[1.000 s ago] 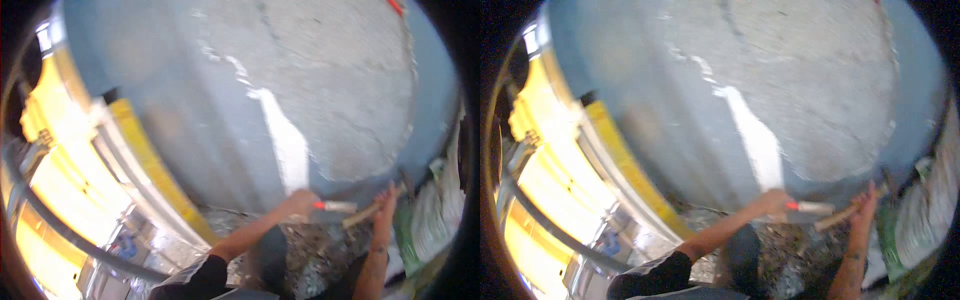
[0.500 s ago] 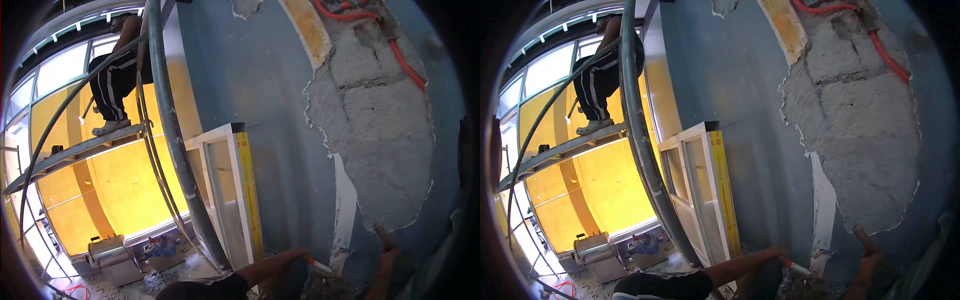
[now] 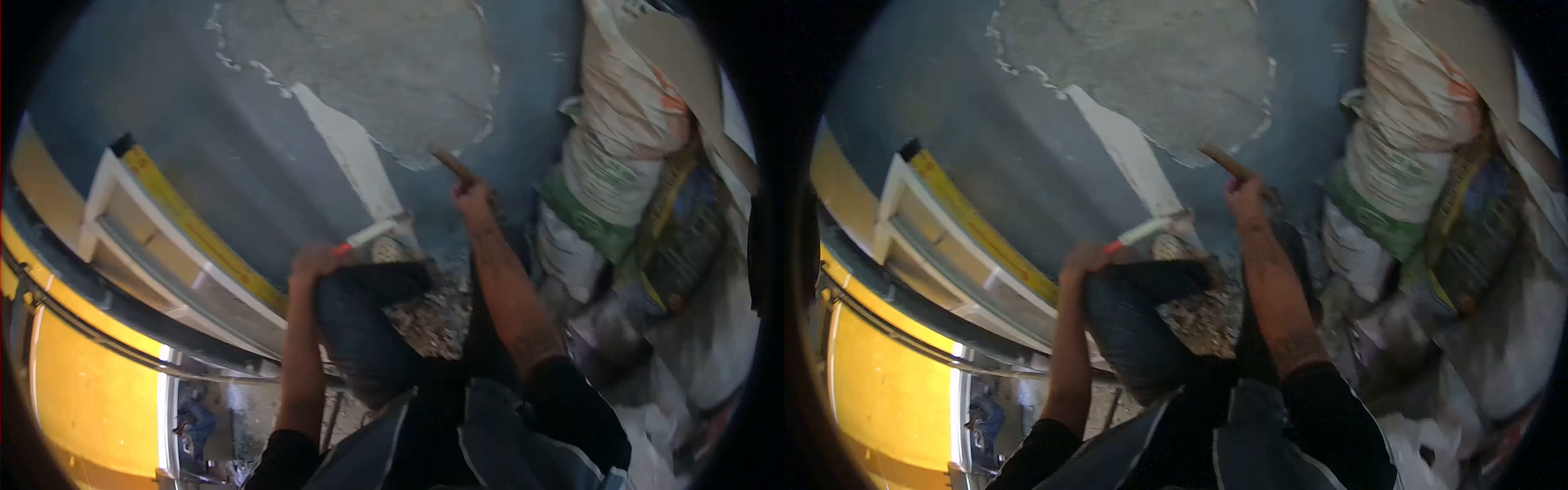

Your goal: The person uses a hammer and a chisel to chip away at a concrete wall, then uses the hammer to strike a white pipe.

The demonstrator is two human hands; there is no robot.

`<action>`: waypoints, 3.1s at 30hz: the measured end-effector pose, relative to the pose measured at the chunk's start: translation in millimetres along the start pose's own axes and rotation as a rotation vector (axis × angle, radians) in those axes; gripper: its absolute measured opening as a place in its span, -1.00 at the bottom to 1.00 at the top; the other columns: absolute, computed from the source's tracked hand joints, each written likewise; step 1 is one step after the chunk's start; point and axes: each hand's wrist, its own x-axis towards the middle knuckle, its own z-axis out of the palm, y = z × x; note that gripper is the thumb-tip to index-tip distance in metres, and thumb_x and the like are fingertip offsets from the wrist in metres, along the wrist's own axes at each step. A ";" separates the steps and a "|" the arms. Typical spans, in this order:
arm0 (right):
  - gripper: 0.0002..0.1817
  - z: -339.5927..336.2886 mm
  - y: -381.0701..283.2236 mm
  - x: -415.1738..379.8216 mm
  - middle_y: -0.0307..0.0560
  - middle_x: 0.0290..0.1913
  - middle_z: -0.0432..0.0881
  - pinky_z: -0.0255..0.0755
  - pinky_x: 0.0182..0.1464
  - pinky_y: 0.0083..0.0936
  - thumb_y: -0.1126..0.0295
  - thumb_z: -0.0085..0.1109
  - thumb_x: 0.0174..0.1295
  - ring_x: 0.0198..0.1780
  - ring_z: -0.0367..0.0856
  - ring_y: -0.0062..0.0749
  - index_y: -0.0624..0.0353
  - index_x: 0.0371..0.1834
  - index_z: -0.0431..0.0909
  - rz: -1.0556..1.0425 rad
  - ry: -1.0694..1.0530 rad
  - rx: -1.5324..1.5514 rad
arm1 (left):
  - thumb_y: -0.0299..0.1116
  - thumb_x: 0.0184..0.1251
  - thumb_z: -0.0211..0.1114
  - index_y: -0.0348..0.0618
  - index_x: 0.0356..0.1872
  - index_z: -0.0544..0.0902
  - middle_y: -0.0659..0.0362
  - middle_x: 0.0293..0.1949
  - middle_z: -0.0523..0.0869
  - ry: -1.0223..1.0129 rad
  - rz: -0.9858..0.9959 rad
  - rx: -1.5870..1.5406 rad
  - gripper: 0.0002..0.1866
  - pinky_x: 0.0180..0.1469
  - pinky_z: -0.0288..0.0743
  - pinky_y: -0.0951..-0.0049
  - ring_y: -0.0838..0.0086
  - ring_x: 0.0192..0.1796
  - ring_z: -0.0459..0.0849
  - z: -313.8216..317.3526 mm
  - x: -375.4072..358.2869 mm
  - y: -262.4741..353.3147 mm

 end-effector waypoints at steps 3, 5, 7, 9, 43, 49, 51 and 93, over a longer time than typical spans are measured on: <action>-0.53 21.5 -21.8 -50.6 -0.15 -0.34 0.47 0.53 -0.24 -0.48 -0.09 0.02 0.40 -0.31 0.52 -0.41 0.16 -0.23 0.45 -0.062 0.157 0.021 | 0.11 0.18 0.29 0.05 -0.13 0.79 -0.04 -0.11 0.77 0.077 0.067 -0.094 -0.57 0.05 0.57 0.05 -0.01 0.00 0.72 13.7 5.9 -19.8; -0.46 26.1 -36.7 -57.9 -0.19 -0.39 0.47 0.56 -0.30 -0.43 -0.20 -0.04 0.39 -0.38 0.52 -0.41 0.14 -0.24 0.46 -0.056 0.141 0.062 | 0.07 0.17 0.29 0.04 -0.13 0.79 -0.04 -0.12 0.77 0.018 0.068 -0.145 -0.59 0.05 0.57 0.05 -0.01 -0.01 0.72 9.0 4.1 -20.8; -0.52 35.0 -45.4 -79.1 -0.19 -0.41 0.48 0.55 -0.34 -0.42 -0.13 0.00 0.38 -0.42 0.53 -0.40 0.13 -0.28 0.45 -0.146 0.103 0.081 | 0.03 0.16 0.29 0.02 -0.14 0.79 -0.04 -0.13 0.78 -0.037 0.054 -0.184 -0.61 0.05 0.57 0.05 -0.01 -0.02 0.72 12.2 9.9 -20.9; -0.57 37.3 -52.2 -85.3 -0.19 -0.44 0.49 0.55 -0.37 -0.41 -0.07 0.03 0.37 -0.45 0.53 -0.40 0.11 -0.32 0.45 -0.219 0.073 0.099 | 0.00 0.15 0.29 0.02 -0.17 0.80 -0.03 -0.15 0.78 0.086 0.141 -0.160 -0.64 0.04 0.57 0.04 -0.01 -0.03 0.73 22.9 17.3 -25.7; -0.78 38.2 -80.2 -123.3 -0.20 -0.39 0.43 0.55 -0.09 -0.26 0.30 0.10 0.49 -0.34 0.47 -0.45 0.16 -0.01 0.33 -0.939 -0.379 -0.826 | -0.03 0.49 0.18 -0.24 -0.08 0.62 0.20 -0.56 0.51 0.189 0.436 -1.026 -0.59 -0.40 0.37 0.40 0.54 -0.48 0.48 -28.9 113.8 127.6; -0.67 37.0 -89.8 -134.2 -0.20 -0.54 0.38 0.41 -0.41 -0.45 0.12 0.00 0.53 -0.53 0.40 -0.50 0.20 0.00 0.32 -1.094 -0.297 -0.964 | 0.02 0.55 0.09 -0.23 -0.10 0.62 0.15 -0.56 0.52 0.046 0.584 -1.119 -0.55 -0.38 0.35 0.31 0.42 -0.49 0.49 -88.9 183.9 197.1; -0.60 31.9 -93.5 -135.2 -0.20 -0.56 0.37 0.34 -0.49 -0.50 0.03 -0.05 0.54 -0.58 0.38 -0.51 0.20 0.00 0.32 -1.126 -0.273 -0.965 | -0.01 0.57 0.03 -0.25 -0.16 0.61 -0.02 -0.52 0.59 0.259 0.557 -0.976 -0.55 -0.31 0.38 0.16 0.15 -0.45 0.58 -89.1 196.0 218.1; -0.51 241.0 -59.3 -194.5 0.26 -0.52 0.63 0.49 -0.41 0.05 0.01 0.12 0.41 -0.44 0.62 0.35 0.28 -0.43 0.41 -2.015 0.027 -2.156 | -0.05 0.55 0.03 -0.13 -0.05 0.52 -0.14 -0.45 0.72 0.665 0.574 -0.647 -0.66 -0.40 0.55 -0.06 -0.09 -0.41 0.73 -32.4 219.7 245.4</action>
